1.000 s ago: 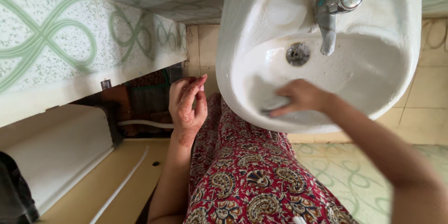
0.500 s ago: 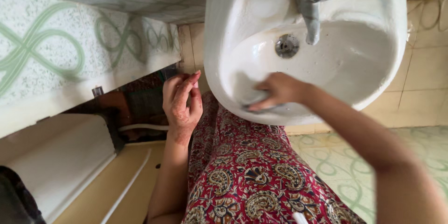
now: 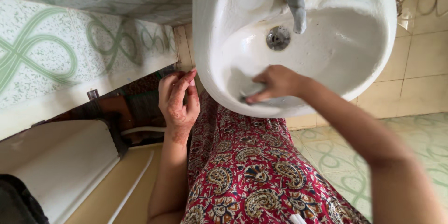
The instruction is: The person scrubs a white porcelain sink with a brush and wipes the faucet area with a cloth.
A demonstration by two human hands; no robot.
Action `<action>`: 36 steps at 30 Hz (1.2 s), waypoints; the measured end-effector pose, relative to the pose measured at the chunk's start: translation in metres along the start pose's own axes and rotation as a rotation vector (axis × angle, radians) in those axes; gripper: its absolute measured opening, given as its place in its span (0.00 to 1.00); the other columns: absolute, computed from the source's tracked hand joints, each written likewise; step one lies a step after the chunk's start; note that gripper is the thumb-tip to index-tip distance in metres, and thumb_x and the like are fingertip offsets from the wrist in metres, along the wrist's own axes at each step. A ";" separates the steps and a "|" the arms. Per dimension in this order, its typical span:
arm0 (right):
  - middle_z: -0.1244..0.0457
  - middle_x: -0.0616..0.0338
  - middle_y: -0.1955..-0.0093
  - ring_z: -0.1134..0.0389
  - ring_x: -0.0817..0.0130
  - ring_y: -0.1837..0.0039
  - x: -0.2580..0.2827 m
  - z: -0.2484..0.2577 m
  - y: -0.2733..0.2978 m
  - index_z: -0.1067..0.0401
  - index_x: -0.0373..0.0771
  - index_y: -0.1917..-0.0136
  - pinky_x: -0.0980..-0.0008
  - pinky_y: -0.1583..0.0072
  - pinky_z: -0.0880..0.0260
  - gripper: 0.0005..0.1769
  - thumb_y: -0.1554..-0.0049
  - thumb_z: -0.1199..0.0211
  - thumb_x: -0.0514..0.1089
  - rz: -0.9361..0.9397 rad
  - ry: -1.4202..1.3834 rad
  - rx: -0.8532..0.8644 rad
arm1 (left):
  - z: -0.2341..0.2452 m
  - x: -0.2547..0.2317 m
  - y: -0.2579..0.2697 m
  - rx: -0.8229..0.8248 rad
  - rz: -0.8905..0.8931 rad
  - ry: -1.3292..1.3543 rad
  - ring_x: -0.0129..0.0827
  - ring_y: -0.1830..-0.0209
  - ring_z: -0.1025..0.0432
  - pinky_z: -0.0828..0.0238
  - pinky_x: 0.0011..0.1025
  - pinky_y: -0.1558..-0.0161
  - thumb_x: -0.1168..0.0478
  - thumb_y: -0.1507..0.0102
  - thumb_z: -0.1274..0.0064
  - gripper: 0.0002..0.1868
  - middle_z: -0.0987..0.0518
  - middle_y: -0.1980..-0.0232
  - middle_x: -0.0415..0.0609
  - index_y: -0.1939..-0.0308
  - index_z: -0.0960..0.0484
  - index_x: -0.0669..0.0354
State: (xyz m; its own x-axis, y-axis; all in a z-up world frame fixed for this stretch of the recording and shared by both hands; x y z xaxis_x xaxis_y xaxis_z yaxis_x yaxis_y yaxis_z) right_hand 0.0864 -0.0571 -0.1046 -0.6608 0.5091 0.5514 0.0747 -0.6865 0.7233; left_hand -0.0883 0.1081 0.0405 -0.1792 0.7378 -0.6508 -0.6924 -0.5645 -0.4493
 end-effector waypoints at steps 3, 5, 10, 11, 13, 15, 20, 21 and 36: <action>0.30 0.48 0.62 0.29 0.50 0.54 -0.046 0.015 0.056 0.19 0.42 0.61 0.52 0.48 0.30 0.43 0.61 0.38 0.84 -0.031 0.139 -0.038 | 0.002 -0.002 -0.002 -0.010 -0.007 -0.026 0.43 0.51 0.27 0.27 0.35 0.49 0.79 0.37 0.44 0.19 0.23 0.51 0.53 0.45 0.17 0.61; 0.29 0.51 0.60 0.26 0.51 0.52 -0.088 0.026 0.079 0.19 0.44 0.59 0.52 0.45 0.27 0.43 0.63 0.39 0.84 -0.240 0.303 0.069 | 0.007 0.000 0.002 -0.017 -0.005 -0.045 0.43 0.51 0.27 0.27 0.36 0.48 0.80 0.38 0.45 0.19 0.23 0.51 0.53 0.45 0.17 0.61; 0.30 0.45 0.62 0.28 0.49 0.56 -0.046 0.013 0.043 0.21 0.38 0.62 0.51 0.49 0.30 0.46 0.59 0.43 0.85 -0.120 0.177 0.034 | 0.013 0.002 0.005 -0.019 0.035 -0.016 0.42 0.51 0.27 0.27 0.35 0.48 0.81 0.37 0.45 0.19 0.23 0.51 0.52 0.44 0.17 0.62; 0.31 0.46 0.66 0.29 0.51 0.59 -0.023 0.010 0.024 0.20 0.37 0.63 0.51 0.52 0.31 0.46 0.58 0.41 0.85 -0.058 0.038 -0.024 | 0.011 0.000 0.005 -0.014 0.035 -0.006 0.42 0.51 0.27 0.27 0.35 0.48 0.81 0.37 0.46 0.20 0.23 0.51 0.51 0.44 0.17 0.62; 0.33 0.48 0.71 0.30 0.51 0.66 0.020 0.009 -0.014 0.20 0.38 0.60 0.51 0.56 0.31 0.45 0.57 0.42 0.83 0.091 -0.125 -0.170 | 0.004 -0.006 0.004 -0.004 0.016 0.007 0.42 0.50 0.27 0.27 0.35 0.47 0.80 0.37 0.46 0.20 0.23 0.50 0.51 0.44 0.17 0.61; 0.32 0.51 0.70 0.29 0.52 0.66 0.025 0.008 -0.020 0.19 0.39 0.57 0.52 0.57 0.29 0.45 0.58 0.42 0.83 0.170 -0.197 -0.229 | -0.001 -0.010 0.002 0.003 -0.004 0.014 0.42 0.49 0.27 0.27 0.35 0.47 0.80 0.37 0.45 0.19 0.23 0.49 0.52 0.44 0.17 0.61; 0.29 0.47 0.59 0.27 0.49 0.53 -0.102 0.010 0.052 0.19 0.41 0.61 0.50 0.49 0.27 0.48 0.59 0.43 0.88 -0.167 0.382 -0.117 | -0.006 -0.017 -0.001 -0.001 -0.014 -0.005 0.42 0.50 0.27 0.27 0.35 0.48 0.79 0.36 0.44 0.18 0.22 0.50 0.52 0.45 0.17 0.60; 0.28 0.53 0.58 0.25 0.53 0.56 -0.133 0.026 0.071 0.19 0.45 0.57 0.52 0.51 0.24 0.44 0.59 0.43 0.87 -0.299 0.557 -0.100 | -0.004 -0.016 0.000 0.000 -0.018 -0.019 0.43 0.49 0.27 0.27 0.36 0.47 0.79 0.35 0.44 0.18 0.22 0.49 0.52 0.44 0.17 0.61; 0.29 0.44 0.60 0.27 0.48 0.54 -0.026 -0.006 -0.016 0.21 0.40 0.59 0.52 0.47 0.28 0.46 0.53 0.45 0.87 -0.059 0.061 -0.273 | -0.017 -0.038 0.007 0.022 -0.040 0.023 0.43 0.49 0.27 0.27 0.37 0.47 0.78 0.34 0.44 0.17 0.23 0.50 0.52 0.44 0.17 0.61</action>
State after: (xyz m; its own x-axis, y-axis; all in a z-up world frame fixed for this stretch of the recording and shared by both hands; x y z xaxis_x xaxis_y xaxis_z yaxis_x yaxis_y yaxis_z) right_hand 0.0980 -0.0622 -0.1324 -0.7024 0.5256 0.4799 -0.1637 -0.7755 0.6098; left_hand -0.0743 0.0700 0.0520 -0.1352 0.7510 -0.6463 -0.7141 -0.5260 -0.4619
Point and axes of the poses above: each hand's wrist, its own y-axis away from the middle knuckle, its own z-axis out of the back of the hand, x = y × z, the point moved 7 cm from there along -y, towards the middle knuckle
